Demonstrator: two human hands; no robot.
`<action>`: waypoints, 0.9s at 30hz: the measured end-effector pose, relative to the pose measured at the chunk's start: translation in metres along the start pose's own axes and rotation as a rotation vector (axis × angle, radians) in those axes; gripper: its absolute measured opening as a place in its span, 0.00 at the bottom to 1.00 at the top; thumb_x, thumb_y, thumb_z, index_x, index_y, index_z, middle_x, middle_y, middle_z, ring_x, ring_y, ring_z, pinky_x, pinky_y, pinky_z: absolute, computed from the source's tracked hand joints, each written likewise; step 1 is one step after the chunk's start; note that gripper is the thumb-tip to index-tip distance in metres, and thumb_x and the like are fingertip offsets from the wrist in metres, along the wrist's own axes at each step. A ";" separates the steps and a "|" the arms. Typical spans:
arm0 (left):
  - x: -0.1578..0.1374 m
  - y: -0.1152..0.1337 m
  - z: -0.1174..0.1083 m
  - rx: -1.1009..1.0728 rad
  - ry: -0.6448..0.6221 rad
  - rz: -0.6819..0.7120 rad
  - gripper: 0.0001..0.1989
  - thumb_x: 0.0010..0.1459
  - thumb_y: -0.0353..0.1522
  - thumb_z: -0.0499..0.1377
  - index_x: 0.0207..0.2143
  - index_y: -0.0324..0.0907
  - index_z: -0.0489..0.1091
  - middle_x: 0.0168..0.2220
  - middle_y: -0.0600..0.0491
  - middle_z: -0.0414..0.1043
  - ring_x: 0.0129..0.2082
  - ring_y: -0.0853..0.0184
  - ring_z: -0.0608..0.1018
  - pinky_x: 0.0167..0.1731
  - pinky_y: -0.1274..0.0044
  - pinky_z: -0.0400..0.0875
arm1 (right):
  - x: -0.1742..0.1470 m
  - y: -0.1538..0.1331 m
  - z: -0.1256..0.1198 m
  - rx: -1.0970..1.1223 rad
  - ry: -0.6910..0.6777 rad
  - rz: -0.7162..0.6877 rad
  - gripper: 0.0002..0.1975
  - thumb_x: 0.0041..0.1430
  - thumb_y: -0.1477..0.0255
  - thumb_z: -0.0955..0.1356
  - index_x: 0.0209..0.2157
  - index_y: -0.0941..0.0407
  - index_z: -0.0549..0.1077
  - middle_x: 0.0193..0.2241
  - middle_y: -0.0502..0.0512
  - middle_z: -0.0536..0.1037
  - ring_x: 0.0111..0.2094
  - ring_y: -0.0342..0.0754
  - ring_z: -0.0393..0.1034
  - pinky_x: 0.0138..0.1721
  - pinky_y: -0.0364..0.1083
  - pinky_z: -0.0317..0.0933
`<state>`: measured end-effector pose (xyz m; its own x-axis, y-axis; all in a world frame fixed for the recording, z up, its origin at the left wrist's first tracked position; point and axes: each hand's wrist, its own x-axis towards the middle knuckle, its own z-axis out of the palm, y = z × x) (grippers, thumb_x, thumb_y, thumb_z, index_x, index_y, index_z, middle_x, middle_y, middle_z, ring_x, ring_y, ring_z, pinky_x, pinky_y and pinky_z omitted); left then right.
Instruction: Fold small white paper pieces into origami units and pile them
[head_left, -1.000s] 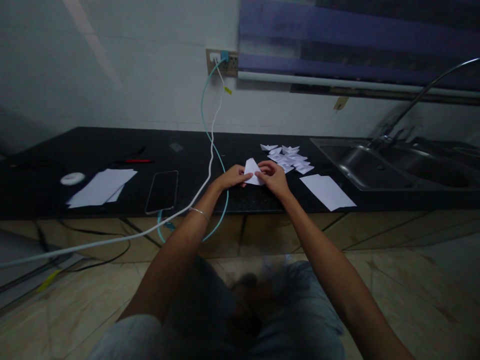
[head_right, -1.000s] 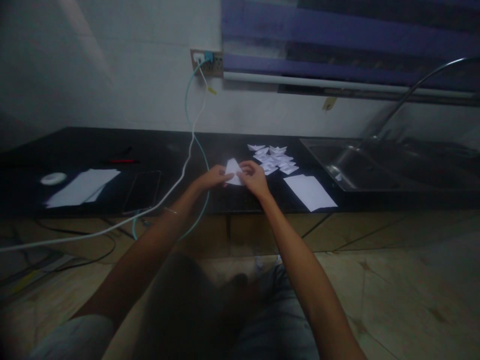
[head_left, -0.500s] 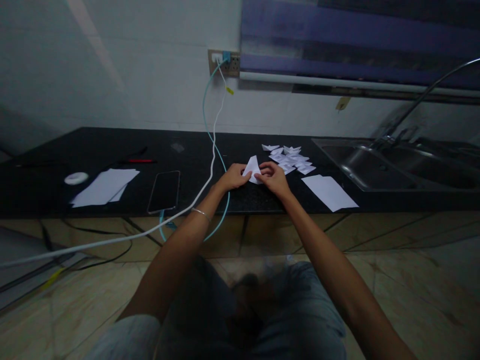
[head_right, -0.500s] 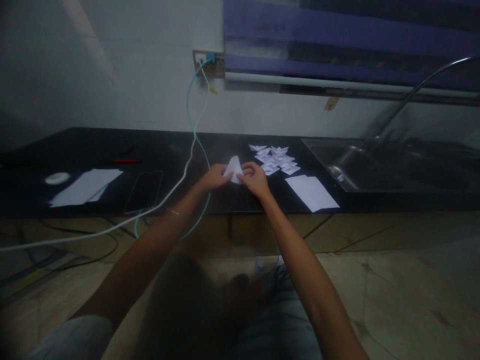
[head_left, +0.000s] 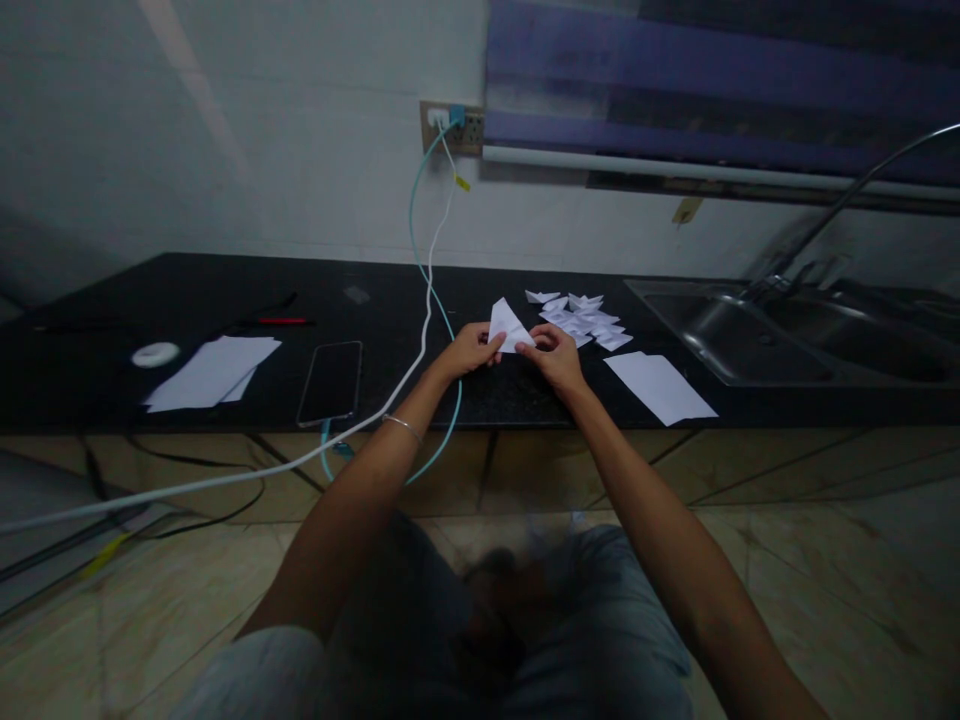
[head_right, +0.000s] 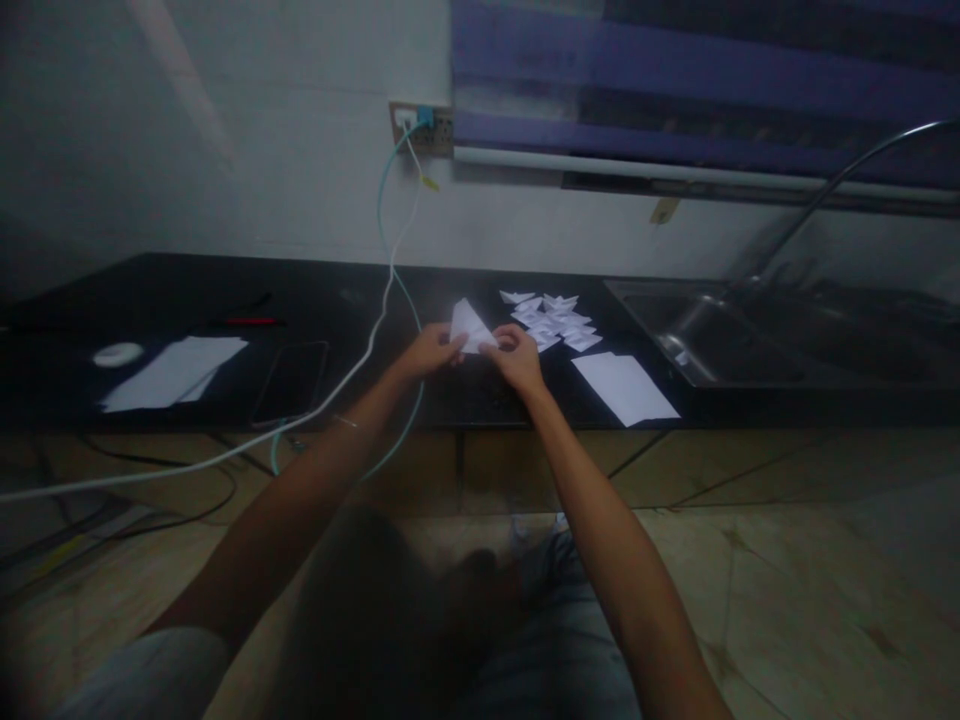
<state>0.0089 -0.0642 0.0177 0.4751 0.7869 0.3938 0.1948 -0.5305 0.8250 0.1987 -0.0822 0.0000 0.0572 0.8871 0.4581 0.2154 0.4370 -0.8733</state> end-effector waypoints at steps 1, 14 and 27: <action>0.001 -0.001 0.000 -0.029 -0.006 0.006 0.20 0.59 0.44 0.54 0.28 0.34 0.67 0.21 0.52 0.70 0.18 0.75 0.69 0.20 0.83 0.61 | 0.000 -0.001 0.000 -0.004 0.006 -0.001 0.16 0.41 0.63 0.74 0.30 0.56 0.72 0.27 0.49 0.74 0.31 0.47 0.69 0.35 0.46 0.64; 0.005 -0.009 0.001 -0.181 -0.039 0.034 0.23 0.57 0.48 0.55 0.34 0.33 0.69 0.27 0.49 0.74 0.21 0.72 0.74 0.23 0.80 0.69 | -0.007 -0.016 0.003 0.230 -0.191 0.166 0.21 0.43 0.57 0.74 0.34 0.57 0.74 0.27 0.53 0.77 0.28 0.47 0.72 0.26 0.44 0.67; 0.005 -0.014 -0.001 -0.294 0.150 0.036 0.25 0.47 0.34 0.64 0.46 0.41 0.59 0.34 0.55 0.68 0.28 0.73 0.73 0.28 0.82 0.65 | -0.006 -0.010 0.000 0.112 -0.153 0.107 0.19 0.44 0.57 0.73 0.32 0.57 0.76 0.24 0.50 0.75 0.21 0.42 0.66 0.23 0.42 0.62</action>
<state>0.0080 -0.0525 0.0082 0.3416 0.8184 0.4622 -0.0860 -0.4625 0.8825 0.1965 -0.0921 0.0063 -0.0764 0.9376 0.3392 0.1055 0.3458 -0.9323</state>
